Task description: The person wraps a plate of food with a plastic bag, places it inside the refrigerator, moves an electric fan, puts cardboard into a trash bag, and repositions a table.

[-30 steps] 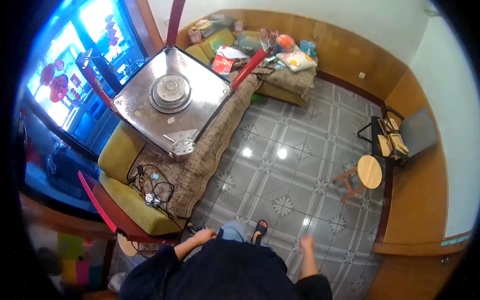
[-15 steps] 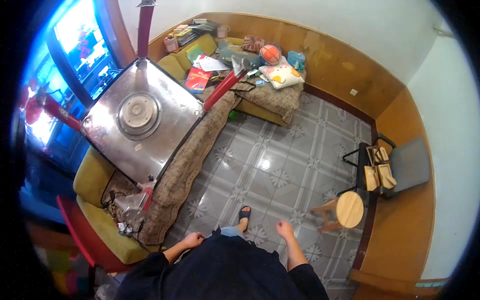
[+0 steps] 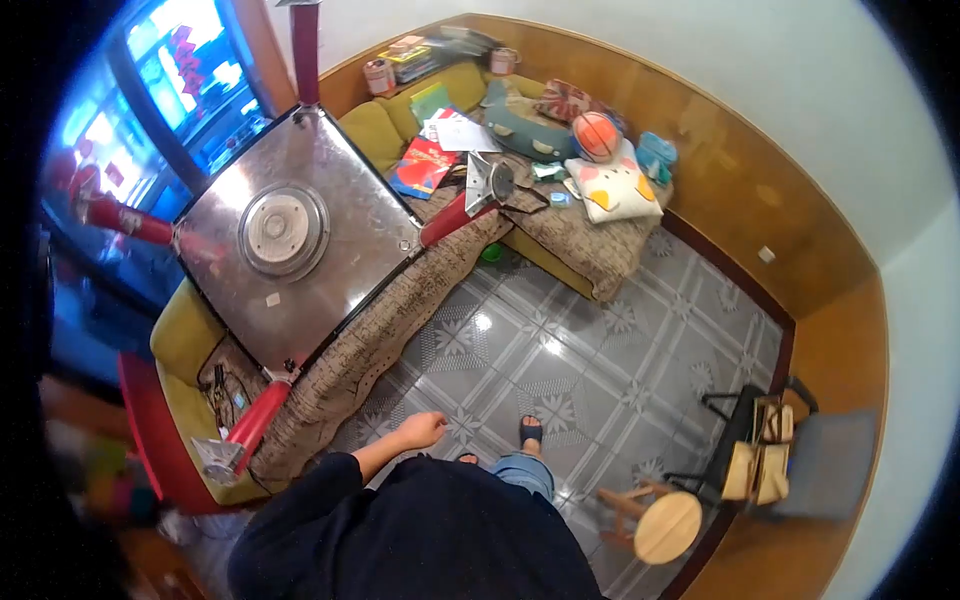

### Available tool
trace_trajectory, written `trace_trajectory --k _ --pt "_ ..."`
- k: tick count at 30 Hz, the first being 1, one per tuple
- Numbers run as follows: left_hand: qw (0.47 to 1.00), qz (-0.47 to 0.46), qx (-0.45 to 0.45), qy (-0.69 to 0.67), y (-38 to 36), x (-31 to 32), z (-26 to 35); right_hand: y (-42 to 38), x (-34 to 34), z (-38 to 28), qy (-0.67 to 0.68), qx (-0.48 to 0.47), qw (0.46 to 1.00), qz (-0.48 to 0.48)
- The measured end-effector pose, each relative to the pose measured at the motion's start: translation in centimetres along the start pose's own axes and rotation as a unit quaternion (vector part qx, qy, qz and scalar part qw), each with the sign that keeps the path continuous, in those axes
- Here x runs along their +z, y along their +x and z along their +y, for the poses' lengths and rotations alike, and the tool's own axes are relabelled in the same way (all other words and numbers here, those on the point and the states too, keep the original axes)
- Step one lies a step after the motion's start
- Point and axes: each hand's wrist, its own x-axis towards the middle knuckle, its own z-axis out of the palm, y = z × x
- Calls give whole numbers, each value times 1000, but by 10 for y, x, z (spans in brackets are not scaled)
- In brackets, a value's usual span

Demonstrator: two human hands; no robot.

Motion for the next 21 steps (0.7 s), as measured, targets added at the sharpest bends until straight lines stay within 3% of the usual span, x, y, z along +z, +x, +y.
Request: trace_trajectory --k 2,5,7,8,9,10,11,13,15,16,18,21 --pt "996 46 -76 -10 21 16 -8 42 -38 -23 -18 -40 999 -8" --pt "971 -21 -234 -35 43 59 -28 107 -89 -72 -49 -114 992 -5" --pt "964 -53 -257 -34 57 90 -38 138 -109 -117 -71 -177 982 -6" --pt "959 -21 -273 -71 60 100 -30 148 -114 -146 -78 -213 974 -13" --pt "965 26 -252 -70 69 129 -42 157 -114 -175 -81 -250 964 -27" --pt "961 -17 -257 -101 78 126 -30 162 -109 -204 -80 -287 953 -54" --pt "962 21 -260 -85 82 122 -14 166 -104 -235 -77 -324 940 -82" --pt "960 60 -265 -69 84 107 15 158 -87 -284 -79 -466 876 -99" --pt "979 137 -146 -42 86 93 31 153 -65 -310 -134 -537 831 -55" --pt "978 135 -150 -46 88 98 33 146 -66 -317 -138 -535 831 -60" --pt "959 237 -116 -104 93 104 34 126 -85 -334 -127 -412 902 -21" --pt "913 329 -174 -167 110 129 40 123 -108 -334 -122 -429 894 -32"
